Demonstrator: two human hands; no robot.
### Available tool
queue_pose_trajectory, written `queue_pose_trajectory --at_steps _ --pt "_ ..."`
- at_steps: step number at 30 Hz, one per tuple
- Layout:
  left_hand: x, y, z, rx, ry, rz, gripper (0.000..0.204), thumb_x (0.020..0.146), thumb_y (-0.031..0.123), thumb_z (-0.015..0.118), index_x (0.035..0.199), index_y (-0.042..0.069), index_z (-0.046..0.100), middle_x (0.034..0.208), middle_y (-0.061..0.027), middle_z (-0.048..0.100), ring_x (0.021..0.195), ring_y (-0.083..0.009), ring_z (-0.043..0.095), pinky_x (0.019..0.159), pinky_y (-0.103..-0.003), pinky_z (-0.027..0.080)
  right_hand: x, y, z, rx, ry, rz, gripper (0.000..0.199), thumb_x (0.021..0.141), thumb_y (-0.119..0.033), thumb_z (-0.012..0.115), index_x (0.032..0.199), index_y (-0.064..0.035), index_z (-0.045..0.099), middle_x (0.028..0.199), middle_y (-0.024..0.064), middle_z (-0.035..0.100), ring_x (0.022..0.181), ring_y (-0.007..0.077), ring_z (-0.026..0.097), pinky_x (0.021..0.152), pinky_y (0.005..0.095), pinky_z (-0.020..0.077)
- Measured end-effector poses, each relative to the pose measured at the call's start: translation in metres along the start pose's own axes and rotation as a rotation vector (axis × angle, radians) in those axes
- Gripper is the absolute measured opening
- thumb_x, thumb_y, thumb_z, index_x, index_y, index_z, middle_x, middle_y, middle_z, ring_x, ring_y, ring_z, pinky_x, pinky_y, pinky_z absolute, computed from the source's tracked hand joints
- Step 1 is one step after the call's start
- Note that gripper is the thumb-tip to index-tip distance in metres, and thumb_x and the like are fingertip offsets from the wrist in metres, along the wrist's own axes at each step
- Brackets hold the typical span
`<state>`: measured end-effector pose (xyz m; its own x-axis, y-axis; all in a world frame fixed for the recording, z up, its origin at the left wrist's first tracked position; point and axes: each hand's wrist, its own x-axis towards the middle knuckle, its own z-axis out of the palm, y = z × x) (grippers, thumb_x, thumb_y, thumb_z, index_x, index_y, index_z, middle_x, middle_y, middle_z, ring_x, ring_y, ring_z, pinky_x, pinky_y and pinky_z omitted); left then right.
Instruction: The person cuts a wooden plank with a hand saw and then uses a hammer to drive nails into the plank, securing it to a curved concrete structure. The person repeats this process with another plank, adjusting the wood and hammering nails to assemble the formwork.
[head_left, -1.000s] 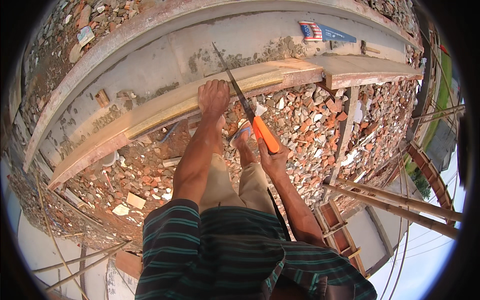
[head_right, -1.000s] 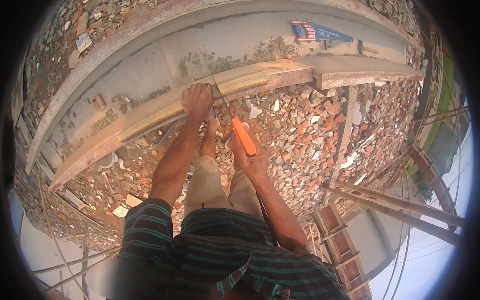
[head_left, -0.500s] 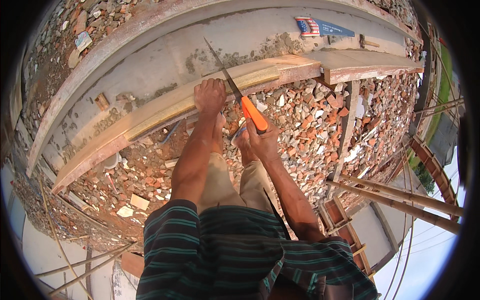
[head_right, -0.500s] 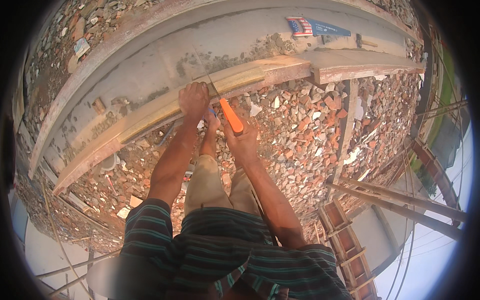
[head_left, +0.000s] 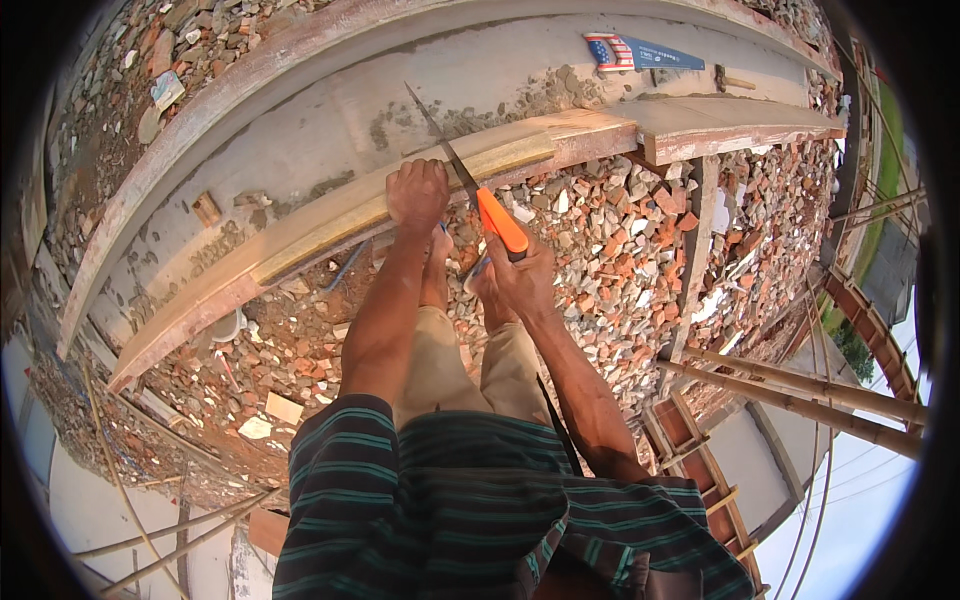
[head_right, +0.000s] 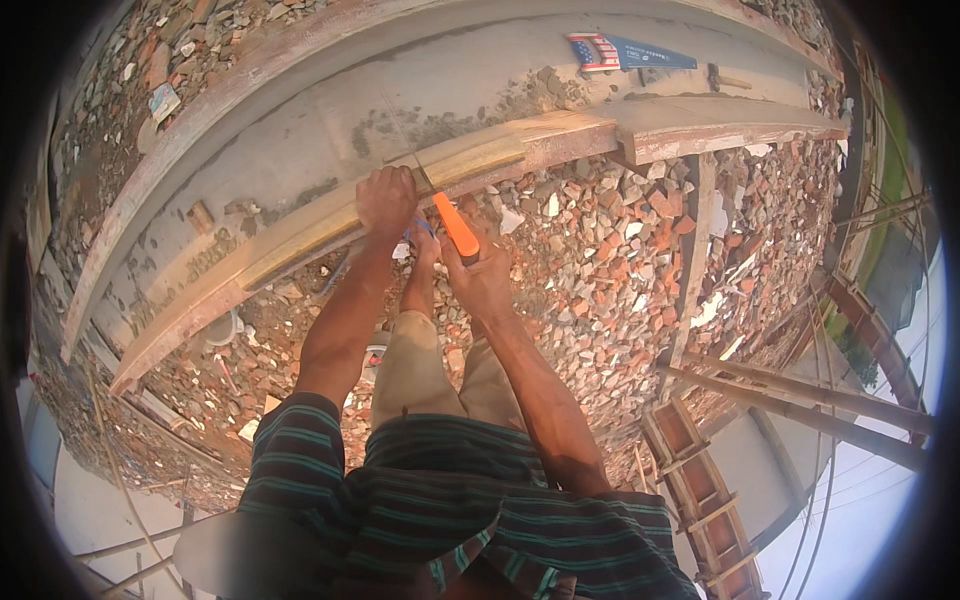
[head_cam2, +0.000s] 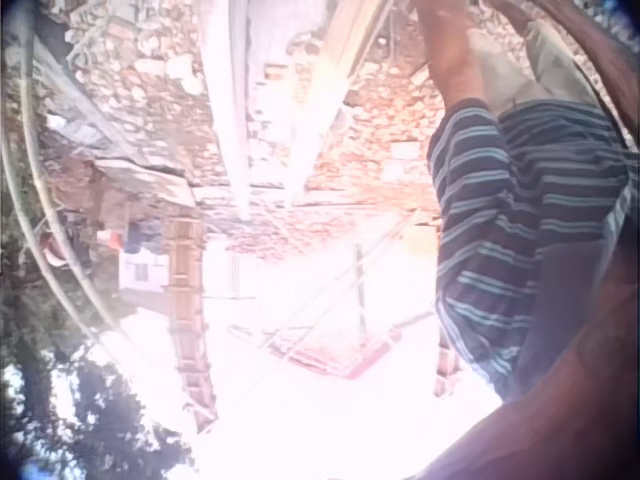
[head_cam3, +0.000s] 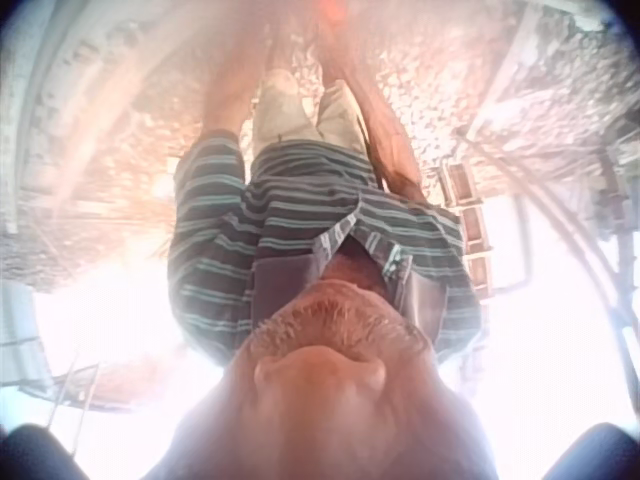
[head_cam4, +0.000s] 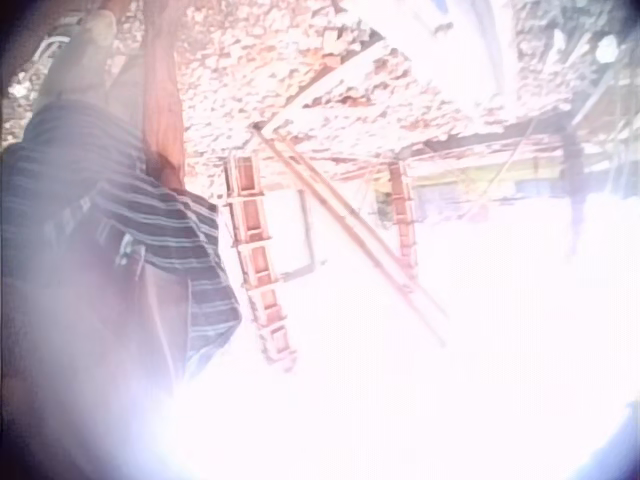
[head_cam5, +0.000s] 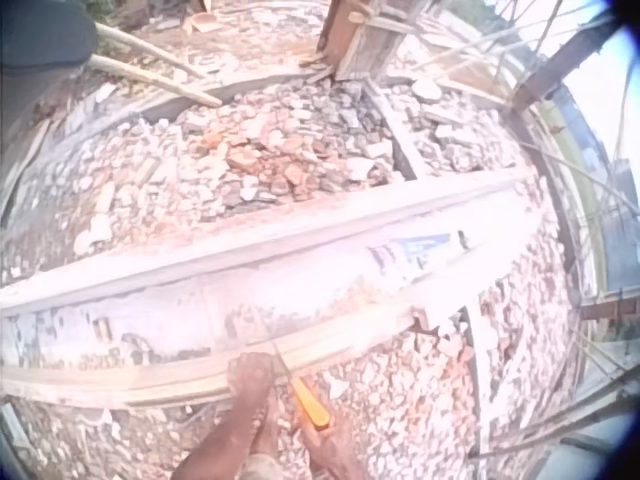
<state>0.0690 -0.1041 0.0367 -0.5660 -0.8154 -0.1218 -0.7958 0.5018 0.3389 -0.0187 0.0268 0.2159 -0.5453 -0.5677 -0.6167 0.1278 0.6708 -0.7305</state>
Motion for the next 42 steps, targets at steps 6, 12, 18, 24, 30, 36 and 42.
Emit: queue_pose_trajectory --at_steps 6,12,18,24,30,36,42 --pt "-0.003 0.004 -0.005 -0.048 0.101 -0.015 0.017 0.093 0.025 0.058 0.084 0.013 0.067 0.082 -0.0003 0.062 0.085 -0.0201 0.058 0.078 -0.038 0.042 -0.149 0.004 -0.084 -0.238 0.068 -0.157 0.038 0.092 -0.003 0.064 0.129 0.0018 0.060 0.113 0.0144 0.071 0.094 0.0129 0.068 0.083 0.0266 0.0526" --pt "0.005 0.000 -0.009 -0.015 0.031 0.088 0.018 0.093 0.025 0.058 0.083 0.013 0.067 0.081 -0.0008 0.061 0.085 -0.0207 0.058 0.078 -0.038 0.041 0.011 0.011 0.019 -0.035 0.130 -0.136 0.022 0.094 -0.012 0.066 0.113 -0.0011 0.067 0.074 0.0015 0.064 0.065 0.0062 0.055 0.059 0.0262 0.0470" --pt "-0.006 0.004 -0.005 -0.049 0.084 -0.017 0.021 0.096 0.023 0.053 0.084 0.013 0.066 0.082 -0.0011 0.062 0.086 -0.0212 0.059 0.076 -0.040 0.042 -0.126 -0.003 -0.081 -0.226 0.027 -0.060 0.034 0.093 -0.004 0.063 0.126 0.0045 0.061 0.100 0.0124 0.071 0.084 0.0157 0.066 0.077 0.0275 0.0517" --pt "0.001 0.002 -0.002 -0.009 0.029 0.004 0.018 0.093 0.024 0.057 0.081 0.014 0.066 0.081 -0.0008 0.061 0.085 -0.0205 0.058 0.078 -0.039 0.042 0.011 0.002 0.004 0.079 0.047 -0.019 0.016 0.093 -0.007 0.066 0.105 0.0042 0.066 0.075 -0.0032 0.060 0.067 0.0043 0.048 0.059 0.0235 0.0432" --pt "-0.007 0.002 0.001 -0.039 0.117 -0.015 0.016 0.092 0.023 0.059 0.082 0.013 0.066 0.081 -0.0003 0.061 0.084 -0.0206 0.058 0.078 -0.039 0.042 -0.103 0.005 -0.063 -0.151 0.075 -0.099 0.031 0.091 -0.004 0.066 0.121 0.0033 0.065 0.088 0.0083 0.070 0.073 0.0099 0.064 0.067 0.0262 0.0518" --pt "-0.001 0.003 -0.007 -0.027 0.108 0.039 0.015 0.092 0.023 0.059 0.083 0.013 0.066 0.080 -0.0009 0.060 0.083 -0.0208 0.058 0.076 -0.039 0.041 -0.061 0.013 -0.037 -0.092 0.124 -0.094 0.022 0.094 -0.008 0.063 0.113 0.0023 0.068 0.084 0.0053 0.069 0.069 0.0085 0.060 0.064 0.0259 0.0503" --pt "-0.003 -0.001 0.000 -0.019 0.069 0.016 0.017 0.093 0.023 0.058 0.082 0.013 0.066 0.079 -0.0011 0.060 0.083 -0.0210 0.057 0.076 -0.038 0.041 -0.031 0.021 -0.012 -0.058 0.077 -0.052 0.017 0.091 -0.007 0.066 0.106 0.0004 0.067 0.069 0.0036 0.065 0.059 0.0107 0.056 0.056 0.0305 0.0477"
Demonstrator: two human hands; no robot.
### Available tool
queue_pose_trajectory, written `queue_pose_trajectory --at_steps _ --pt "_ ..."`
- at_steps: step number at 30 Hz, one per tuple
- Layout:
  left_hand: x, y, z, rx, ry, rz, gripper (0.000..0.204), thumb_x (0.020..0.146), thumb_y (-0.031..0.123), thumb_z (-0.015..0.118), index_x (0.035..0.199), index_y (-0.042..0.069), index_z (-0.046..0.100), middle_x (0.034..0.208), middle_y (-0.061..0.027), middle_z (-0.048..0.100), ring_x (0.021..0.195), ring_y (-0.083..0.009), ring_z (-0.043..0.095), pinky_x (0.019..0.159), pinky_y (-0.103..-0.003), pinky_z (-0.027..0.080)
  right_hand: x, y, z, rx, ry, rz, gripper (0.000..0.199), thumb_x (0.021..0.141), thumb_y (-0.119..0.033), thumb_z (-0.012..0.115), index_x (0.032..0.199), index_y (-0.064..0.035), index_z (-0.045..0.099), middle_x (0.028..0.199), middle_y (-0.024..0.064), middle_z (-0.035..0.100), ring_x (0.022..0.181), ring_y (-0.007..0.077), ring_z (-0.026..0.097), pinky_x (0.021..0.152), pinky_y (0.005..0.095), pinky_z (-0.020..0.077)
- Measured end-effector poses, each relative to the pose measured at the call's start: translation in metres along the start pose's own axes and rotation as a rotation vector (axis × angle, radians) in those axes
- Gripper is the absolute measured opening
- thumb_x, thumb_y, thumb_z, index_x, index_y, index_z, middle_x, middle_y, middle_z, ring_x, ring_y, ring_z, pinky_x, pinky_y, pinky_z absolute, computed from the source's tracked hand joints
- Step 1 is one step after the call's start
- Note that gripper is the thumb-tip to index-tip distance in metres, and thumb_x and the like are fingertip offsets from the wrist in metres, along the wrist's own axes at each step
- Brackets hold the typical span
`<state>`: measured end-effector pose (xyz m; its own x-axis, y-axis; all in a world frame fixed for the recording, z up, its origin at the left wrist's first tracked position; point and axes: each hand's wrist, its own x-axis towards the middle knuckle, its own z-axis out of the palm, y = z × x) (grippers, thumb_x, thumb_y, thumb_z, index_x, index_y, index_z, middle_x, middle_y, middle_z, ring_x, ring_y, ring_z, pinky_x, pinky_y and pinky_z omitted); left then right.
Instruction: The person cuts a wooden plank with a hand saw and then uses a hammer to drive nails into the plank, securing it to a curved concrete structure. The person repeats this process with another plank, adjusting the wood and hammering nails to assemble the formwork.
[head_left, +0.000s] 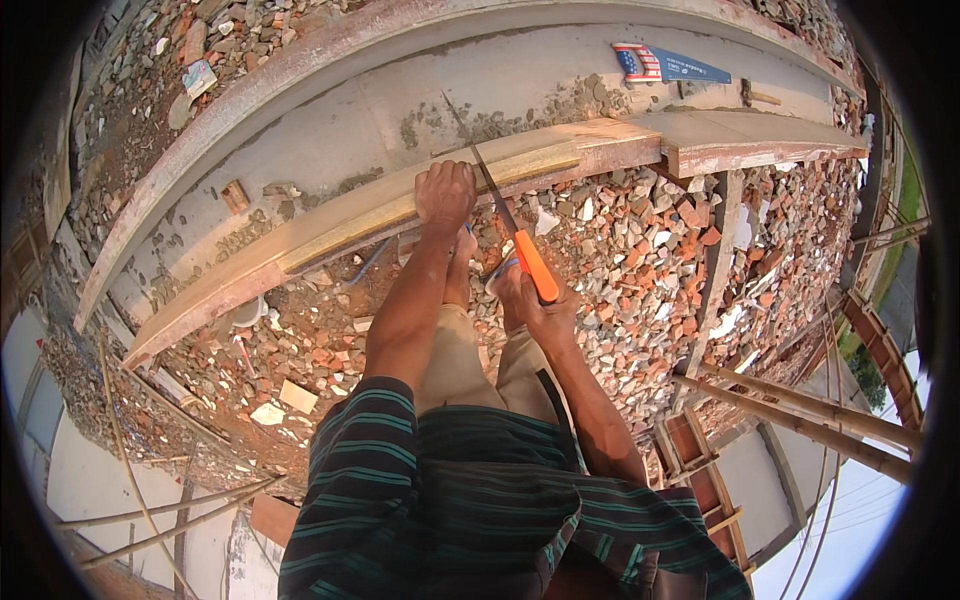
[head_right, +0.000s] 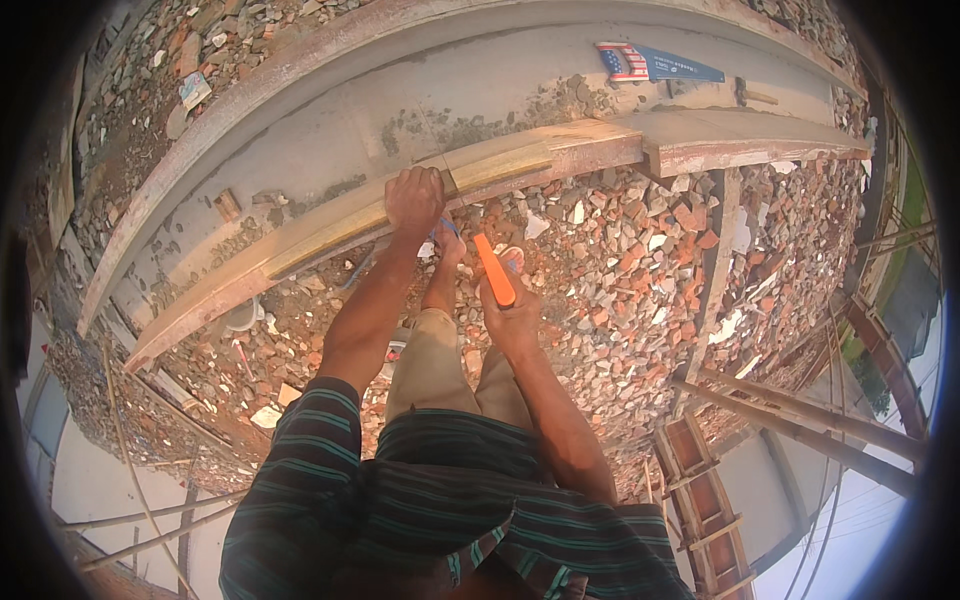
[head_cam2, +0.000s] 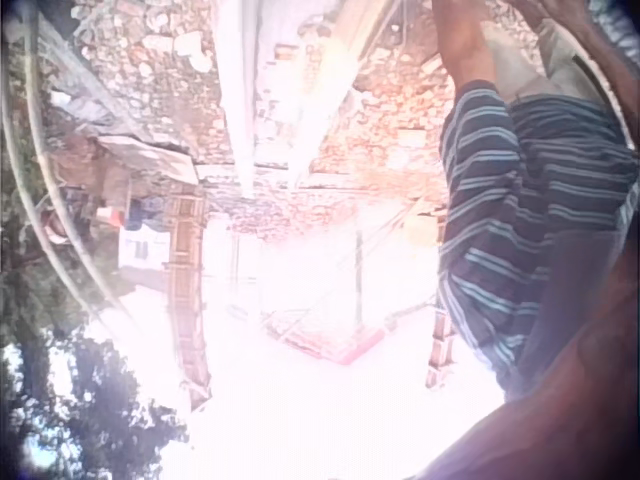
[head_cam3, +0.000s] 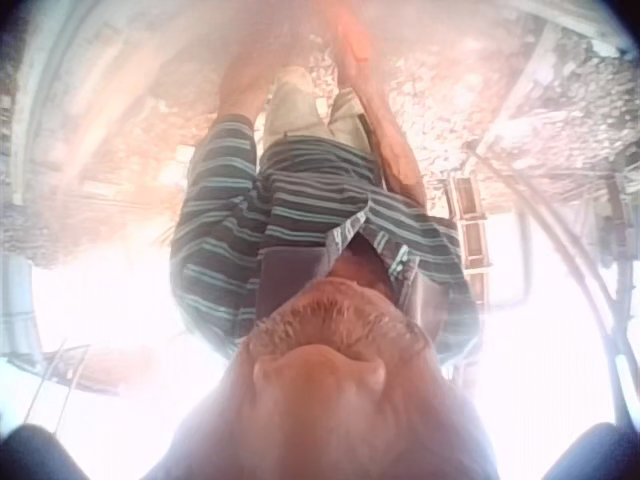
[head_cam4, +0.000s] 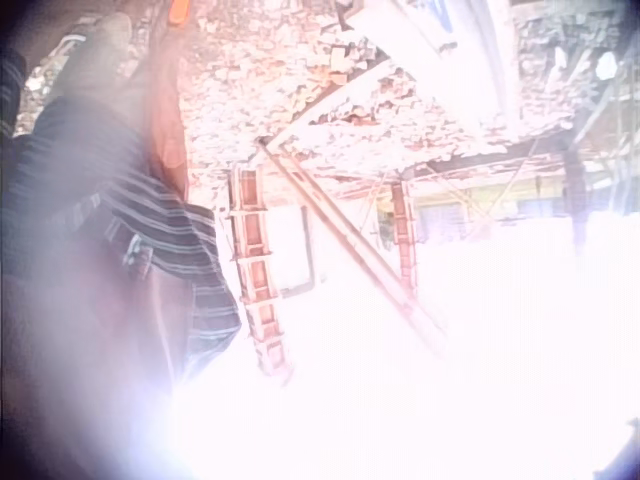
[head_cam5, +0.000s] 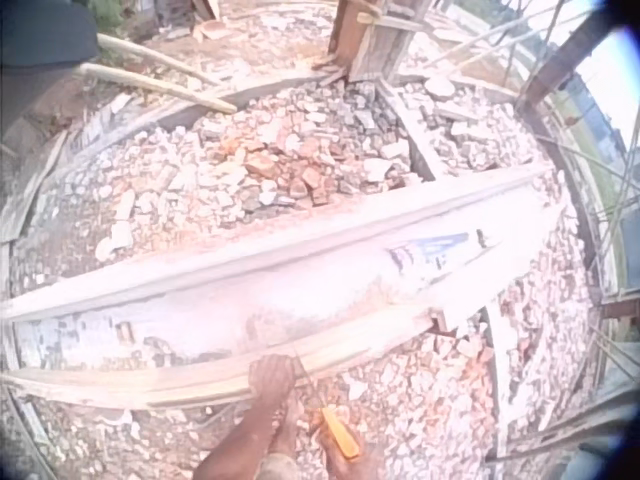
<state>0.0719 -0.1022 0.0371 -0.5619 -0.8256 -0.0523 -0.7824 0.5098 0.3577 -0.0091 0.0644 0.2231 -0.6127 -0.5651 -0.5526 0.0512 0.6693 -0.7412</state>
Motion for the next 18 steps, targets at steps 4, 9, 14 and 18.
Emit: queue_pose_trajectory --at_steps 4,9,14,18 --pt "-0.005 0.008 -0.004 -0.044 -0.003 -0.055 0.018 0.094 0.023 0.057 0.082 0.013 0.066 0.079 -0.0015 0.060 0.083 -0.0210 0.057 0.077 -0.038 0.040 -0.108 -0.020 -0.097 -0.168 -0.056 -0.071 0.036 0.090 0.002 0.061 0.124 0.0094 0.059 0.122 0.0216 0.066 0.116 0.0257 0.064 0.101 0.0361 0.0470" --pt "0.002 0.002 -0.001 -0.029 0.003 0.009 0.016 0.094 0.024 0.056 0.085 0.015 0.067 0.079 0.0014 0.060 0.086 -0.0184 0.058 0.077 -0.038 0.042 0.044 -0.021 0.030 0.174 -0.010 -0.017 0.009 0.094 -0.007 0.063 0.097 0.0015 0.065 0.068 -0.0003 0.061 0.060 0.0046 0.048 0.052 0.0269 0.0423" --pt "0.009 0.010 -0.008 -0.028 -0.001 -0.033 0.017 0.094 0.023 0.056 0.083 0.015 0.066 0.081 0.0006 0.061 0.085 -0.0193 0.058 0.078 -0.038 0.041 -0.006 0.012 -0.011 0.000 -0.016 -0.035 0.028 0.091 -0.003 0.065 0.118 0.0049 0.065 0.094 0.0114 0.073 0.079 0.0132 0.066 0.073 0.0291 0.0534" --pt "0.001 0.009 -0.010 -0.056 -0.008 -0.089 0.017 0.094 0.021 0.056 0.082 0.013 0.065 0.082 -0.0014 0.061 0.087 -0.0209 0.057 0.079 -0.037 0.040 -0.112 -0.018 -0.092 -0.239 -0.023 -0.141 0.034 0.091 -0.002 0.062 0.123 0.0080 0.061 0.104 0.0167 0.072 0.095 0.0182 0.070 0.087 0.0301 0.0525"
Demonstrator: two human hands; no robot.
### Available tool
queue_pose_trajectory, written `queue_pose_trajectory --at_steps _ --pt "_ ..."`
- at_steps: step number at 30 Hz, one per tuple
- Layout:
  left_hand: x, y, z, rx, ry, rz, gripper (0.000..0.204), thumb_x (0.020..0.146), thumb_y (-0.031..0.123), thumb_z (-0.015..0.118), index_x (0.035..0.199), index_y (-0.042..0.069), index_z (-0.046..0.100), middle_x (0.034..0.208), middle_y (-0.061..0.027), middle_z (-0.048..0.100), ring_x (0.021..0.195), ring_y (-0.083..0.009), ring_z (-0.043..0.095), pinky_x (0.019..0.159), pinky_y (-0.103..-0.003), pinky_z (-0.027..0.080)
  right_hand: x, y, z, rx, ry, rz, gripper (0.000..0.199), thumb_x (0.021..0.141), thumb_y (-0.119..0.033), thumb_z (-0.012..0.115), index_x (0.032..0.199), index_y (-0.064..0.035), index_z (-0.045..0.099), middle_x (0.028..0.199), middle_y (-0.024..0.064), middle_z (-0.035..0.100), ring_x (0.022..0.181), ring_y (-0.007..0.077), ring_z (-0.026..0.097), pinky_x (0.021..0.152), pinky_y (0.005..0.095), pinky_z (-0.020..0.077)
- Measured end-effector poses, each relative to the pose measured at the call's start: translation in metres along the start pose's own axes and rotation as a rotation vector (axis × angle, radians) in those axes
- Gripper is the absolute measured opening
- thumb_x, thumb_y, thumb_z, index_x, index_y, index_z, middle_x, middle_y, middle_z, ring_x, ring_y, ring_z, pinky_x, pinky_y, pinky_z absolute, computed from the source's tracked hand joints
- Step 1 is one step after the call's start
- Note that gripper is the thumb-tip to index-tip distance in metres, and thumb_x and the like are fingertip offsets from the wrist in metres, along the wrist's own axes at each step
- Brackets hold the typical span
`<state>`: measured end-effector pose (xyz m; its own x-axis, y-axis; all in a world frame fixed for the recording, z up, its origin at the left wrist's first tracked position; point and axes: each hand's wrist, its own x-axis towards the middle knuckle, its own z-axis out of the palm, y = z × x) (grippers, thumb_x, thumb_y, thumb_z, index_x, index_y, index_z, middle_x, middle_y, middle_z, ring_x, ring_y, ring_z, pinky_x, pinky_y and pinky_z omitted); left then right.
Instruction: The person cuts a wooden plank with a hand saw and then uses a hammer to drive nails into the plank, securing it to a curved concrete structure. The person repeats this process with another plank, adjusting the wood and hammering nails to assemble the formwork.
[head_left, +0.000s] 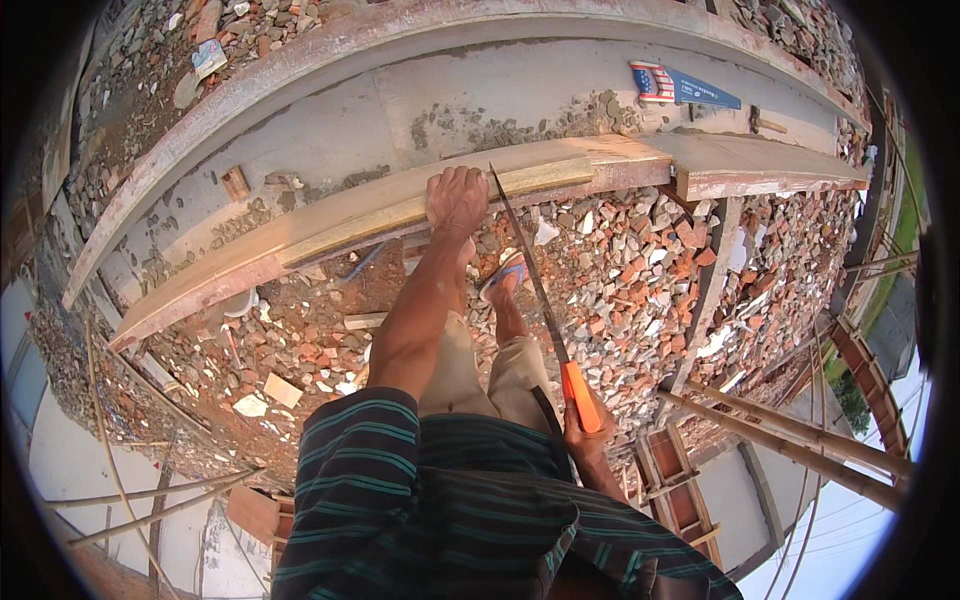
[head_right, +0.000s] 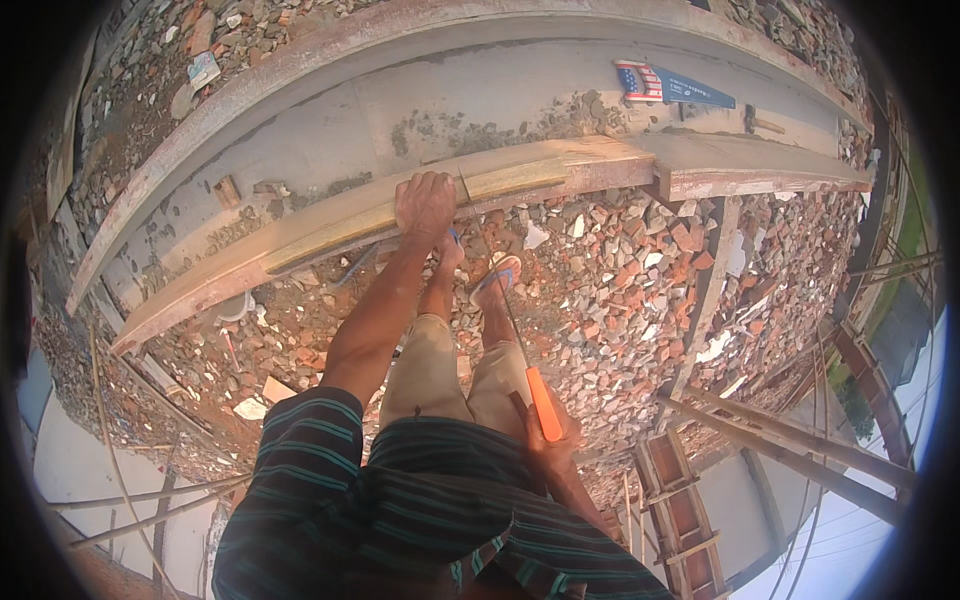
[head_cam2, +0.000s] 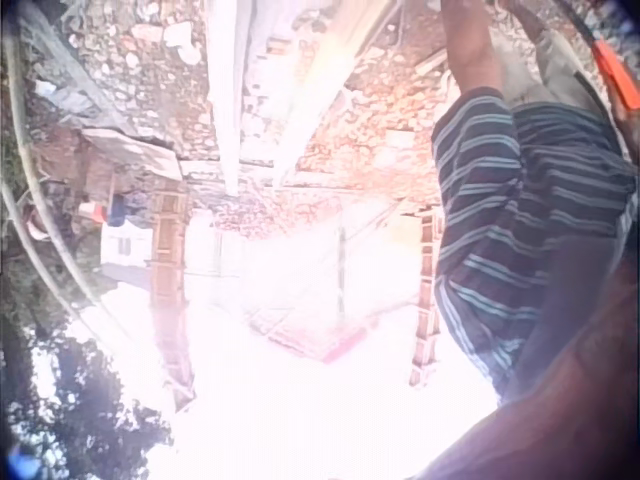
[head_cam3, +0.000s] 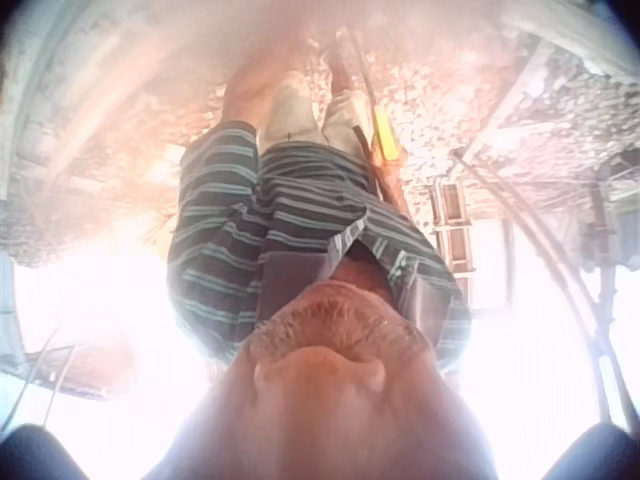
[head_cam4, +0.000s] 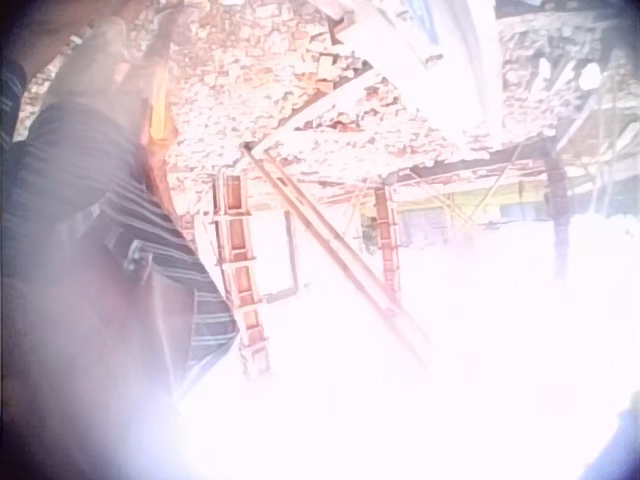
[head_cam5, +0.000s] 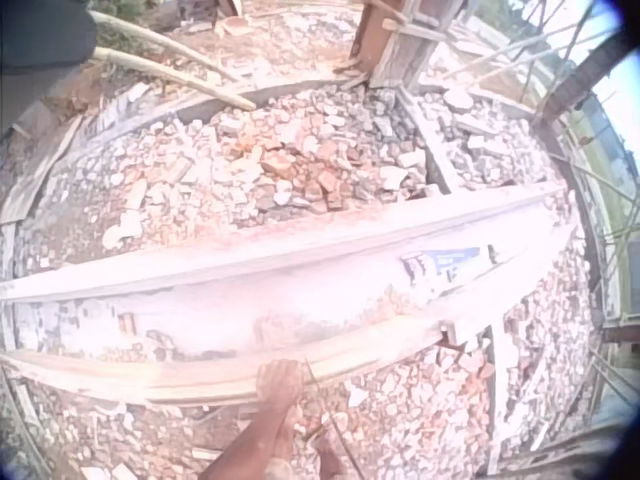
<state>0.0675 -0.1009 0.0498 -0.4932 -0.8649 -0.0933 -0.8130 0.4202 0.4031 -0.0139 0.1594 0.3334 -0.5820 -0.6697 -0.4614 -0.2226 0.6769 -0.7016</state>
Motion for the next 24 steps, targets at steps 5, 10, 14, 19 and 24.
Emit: queue_pose_trajectory --at_steps 5,10,14,19,24 --pt "0.007 -0.005 0.000 0.038 -0.034 0.106 0.016 0.093 0.023 0.058 0.082 0.014 0.066 0.080 -0.0009 0.061 0.085 -0.0207 0.058 0.077 -0.038 0.041 0.192 -0.011 0.137 0.308 0.101 0.023 0.012 0.093 -0.007 0.064 0.087 0.0028 0.061 0.068 -0.0001 0.061 0.061 0.0074 0.051 0.054 0.0296 0.0451" --pt "-0.001 -0.001 0.004 0.027 0.006 0.071 0.016 0.092 0.022 0.059 0.081 0.014 0.066 0.080 -0.0005 0.061 0.084 -0.0203 0.058 0.077 -0.037 0.041 0.068 0.039 0.069 0.194 0.071 0.024 0.027 0.091 -0.004 0.065 0.116 0.0054 0.065 0.084 0.0047 0.069 0.075 0.0094 0.063 0.068 0.0239 0.0511" --pt "-0.003 -0.002 0.007 0.020 0.065 0.043 0.017 0.092 0.022 0.059 0.080 0.013 0.066 0.079 -0.0004 0.061 0.084 -0.0203 0.058 0.076 -0.038 0.041 0.006 0.017 0.023 0.102 0.025 0.028 0.035 0.089 0.002 0.064 0.123 0.0078 0.062 0.108 0.0180 0.072 0.102 0.0198 0.069 0.092 0.0319 0.0516" --pt "0.007 -0.005 0.005 0.091 0.000 0.112 0.019 0.092 0.022 0.058 0.079 0.013 0.066 0.081 -0.0007 0.062 0.084 -0.0204 0.058 0.076 -0.038 0.041 0.193 0.028 0.157 0.257 0.130 -0.028 0.012 0.093 -0.008 0.066 0.095 0.0036 0.064 0.067 -0.0035 0.053 0.063 0.0042 0.044 0.054 0.0236 0.0395" --pt "-0.002 -0.004 0.012 0.096 0.074 0.056 0.022 0.093 0.024 0.057 0.077 0.012 0.067 0.080 -0.0013 0.063 0.085 -0.0208 0.059 0.075 -0.039 0.042 0.044 0.074 0.077 0.127 0.128 -0.151 0.025 0.090 -0.001 0.066 0.114 0.0054 0.066 0.088 0.0081 0.070 0.072 0.0099 0.063 0.064 0.0261 0.0512"
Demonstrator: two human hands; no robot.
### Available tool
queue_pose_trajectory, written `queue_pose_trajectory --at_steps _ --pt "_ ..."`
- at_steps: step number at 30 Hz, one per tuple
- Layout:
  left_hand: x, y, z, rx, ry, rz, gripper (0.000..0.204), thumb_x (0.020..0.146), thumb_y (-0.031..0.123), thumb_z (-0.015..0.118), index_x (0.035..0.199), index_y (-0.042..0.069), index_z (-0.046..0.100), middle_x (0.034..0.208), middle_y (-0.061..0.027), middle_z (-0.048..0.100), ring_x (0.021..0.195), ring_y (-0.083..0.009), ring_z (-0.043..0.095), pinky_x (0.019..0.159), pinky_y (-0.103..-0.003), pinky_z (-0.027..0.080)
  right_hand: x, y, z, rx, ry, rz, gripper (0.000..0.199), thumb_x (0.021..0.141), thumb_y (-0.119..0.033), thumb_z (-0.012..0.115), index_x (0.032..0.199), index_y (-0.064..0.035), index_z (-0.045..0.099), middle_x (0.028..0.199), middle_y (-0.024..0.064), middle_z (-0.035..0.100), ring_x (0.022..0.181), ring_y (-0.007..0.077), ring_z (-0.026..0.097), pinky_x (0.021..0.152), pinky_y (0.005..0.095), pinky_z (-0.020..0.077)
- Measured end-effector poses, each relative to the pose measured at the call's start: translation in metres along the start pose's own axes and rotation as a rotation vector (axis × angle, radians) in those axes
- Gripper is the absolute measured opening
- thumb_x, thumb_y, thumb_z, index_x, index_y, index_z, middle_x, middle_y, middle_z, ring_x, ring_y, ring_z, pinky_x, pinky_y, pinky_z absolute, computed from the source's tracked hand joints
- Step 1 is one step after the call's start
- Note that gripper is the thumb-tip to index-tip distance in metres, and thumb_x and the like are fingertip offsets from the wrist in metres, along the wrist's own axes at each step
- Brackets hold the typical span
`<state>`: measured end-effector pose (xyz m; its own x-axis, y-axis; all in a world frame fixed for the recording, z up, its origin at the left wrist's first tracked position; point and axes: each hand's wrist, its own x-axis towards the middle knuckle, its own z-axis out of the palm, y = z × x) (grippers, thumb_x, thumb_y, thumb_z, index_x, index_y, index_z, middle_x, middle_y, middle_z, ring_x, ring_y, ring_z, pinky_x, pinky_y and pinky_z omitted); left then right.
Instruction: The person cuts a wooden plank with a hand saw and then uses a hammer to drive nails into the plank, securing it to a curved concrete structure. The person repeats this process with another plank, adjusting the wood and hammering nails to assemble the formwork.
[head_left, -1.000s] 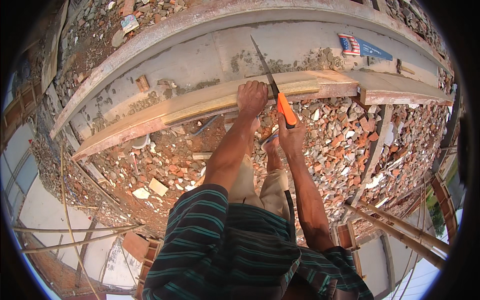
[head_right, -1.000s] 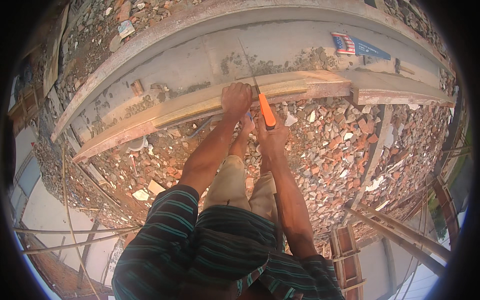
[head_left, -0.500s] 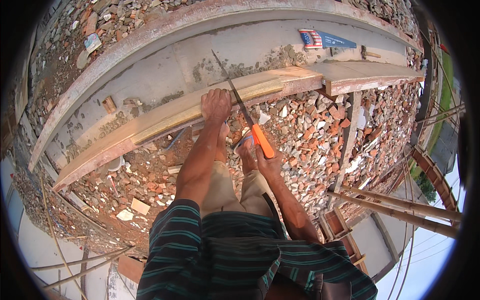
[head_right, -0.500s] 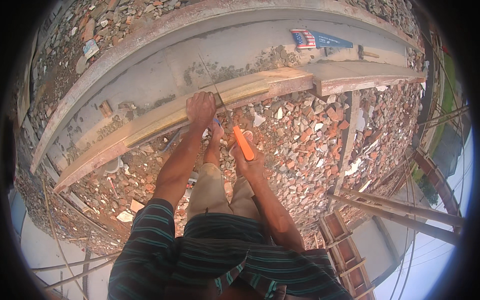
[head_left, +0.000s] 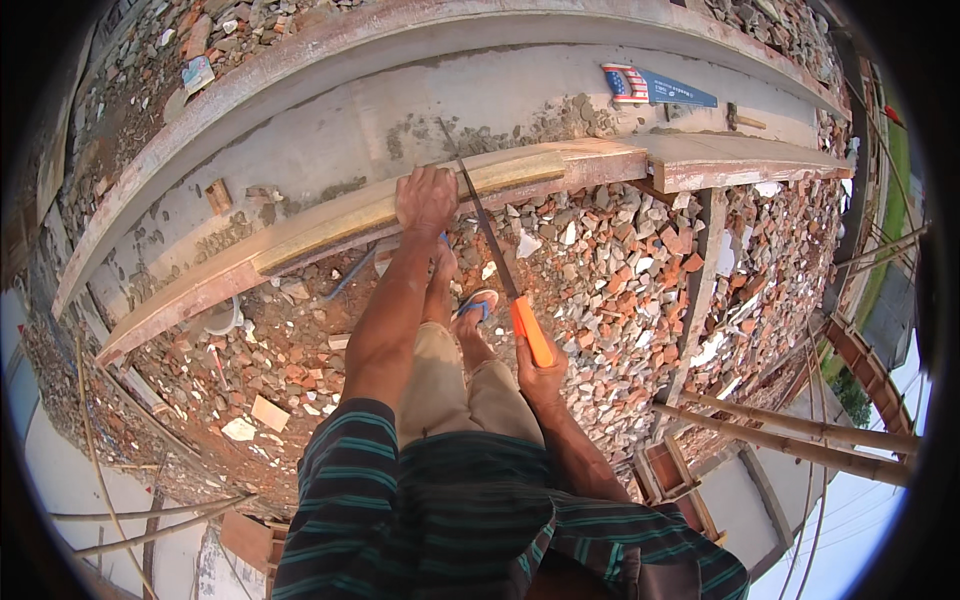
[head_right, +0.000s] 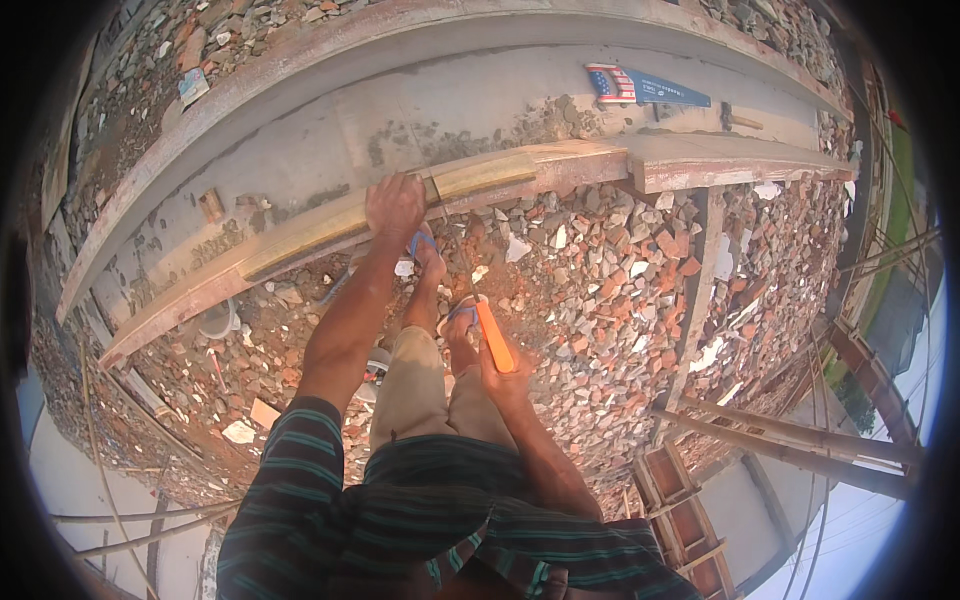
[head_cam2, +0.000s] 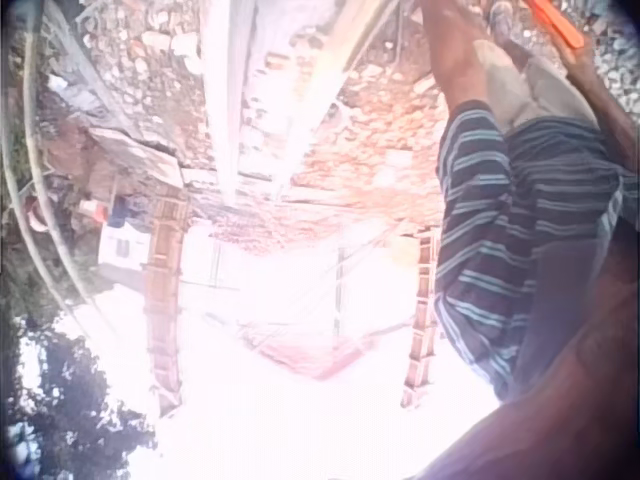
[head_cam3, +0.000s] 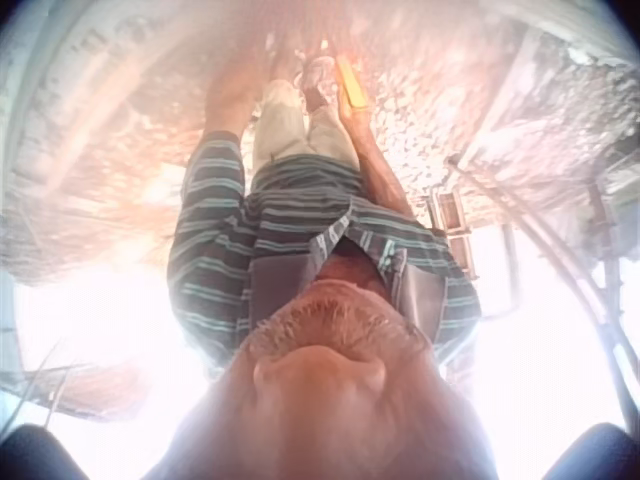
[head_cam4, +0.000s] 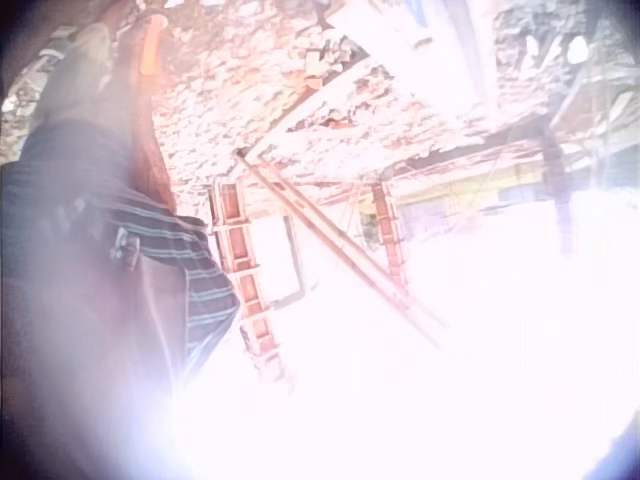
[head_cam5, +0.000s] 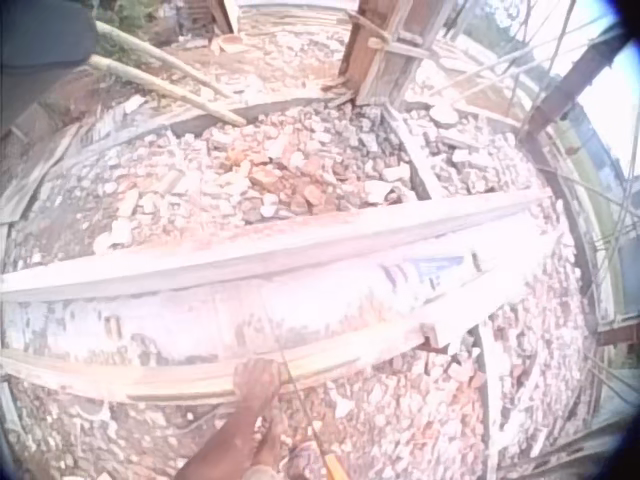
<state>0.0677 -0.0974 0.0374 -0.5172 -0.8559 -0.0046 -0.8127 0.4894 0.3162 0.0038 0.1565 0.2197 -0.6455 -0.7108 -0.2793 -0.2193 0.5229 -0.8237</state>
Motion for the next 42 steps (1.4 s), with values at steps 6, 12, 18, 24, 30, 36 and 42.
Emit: queue_pose_trajectory --at_steps 6,12,18,24,30,36,42 --pt "0.002 -0.005 0.002 0.057 0.064 0.040 0.025 0.094 0.025 0.056 0.075 0.012 0.067 0.078 -0.0023 0.064 0.083 -0.0221 0.061 0.074 -0.040 0.043 0.009 0.000 0.006 0.091 0.020 -0.018 0.029 0.091 0.000 0.064 0.119 0.0050 0.064 0.089 0.0079 0.070 0.072 0.0113 0.062 0.066 0.0256 0.0500" --pt "-0.002 -0.003 0.000 0.089 0.095 0.070 0.028 0.093 0.025 0.056 0.071 0.011 0.067 0.076 -0.0035 0.065 0.080 -0.0223 0.062 0.073 -0.039 0.044 0.062 0.009 0.061 0.255 0.012 0.053 0.025 0.091 -0.002 0.066 0.116 0.0012 0.067 0.078 0.0046 0.066 0.066 0.0085 0.058 0.060 0.0241 0.0473" --pt "-0.015 -0.007 0.008 0.089 0.140 0.016 0.029 0.094 0.025 0.055 0.071 0.011 0.068 0.078 -0.0040 0.067 0.079 -0.0226 0.063 0.073 -0.039 0.044 -0.070 0.012 -0.035 0.071 0.026 0.006 0.032 0.090 0.002 0.064 0.121 0.0097 0.062 0.112 0.0193 0.070 0.101 0.0212 0.069 0.087 0.0310 0.0533" --pt "0.007 -0.003 0.007 0.076 0.086 0.057 0.033 0.096 0.028 0.052 0.073 0.011 0.069 0.079 -0.0055 0.068 0.081 -0.0240 0.064 0.075 -0.040 0.045 0.077 0.014 0.071 0.199 0.065 -0.052 0.021 0.091 -0.007 0.068 0.109 0.0029 0.067 0.070 0.0006 0.058 0.062 0.0048 0.046 0.056 0.0242 0.0438" --pt "0.001 -0.006 0.008 0.105 0.149 0.039 0.034 0.096 0.027 0.051 0.072 0.011 0.069 0.078 -0.0056 0.068 0.080 -0.0239 0.064 0.074 -0.041 0.045 -0.083 0.023 -0.038 -0.065 -0.060 -0.131 0.037 0.087 0.004 0.063 0.125 0.0051 0.062 0.112 0.0166 0.071 0.103 0.0228 0.071 0.091 0.0319 0.0530" --pt "0.004 -0.002 0.010 0.079 0.154 0.090 0.034 0.095 0.026 0.052 0.070 0.011 0.068 0.076 -0.0053 0.068 0.078 -0.0236 0.063 0.072 -0.040 0.046 0.091 0.032 0.084 0.098 -0.009 0.000 0.036 0.085 -0.010 0.068 0.120 -0.0021 0.065 0.094 0.0174 0.072 0.082 0.0278 0.071 0.071 0.0326 0.0539" --pt "0.005 -0.009 0.011 0.096 0.164 0.036 0.035 0.096 0.026 0.050 0.070 0.011 0.067 0.075 -0.0055 0.068 0.078 -0.0239 0.064 0.071 -0.040 0.045 -0.083 0.048 -0.023 0.038 -0.032 -0.119 0.045 0.085 0.002 0.065 0.130 0.0020 0.059 0.120 0.0162 0.069 0.108 0.0226 0.069 0.094 0.0317 0.0524"
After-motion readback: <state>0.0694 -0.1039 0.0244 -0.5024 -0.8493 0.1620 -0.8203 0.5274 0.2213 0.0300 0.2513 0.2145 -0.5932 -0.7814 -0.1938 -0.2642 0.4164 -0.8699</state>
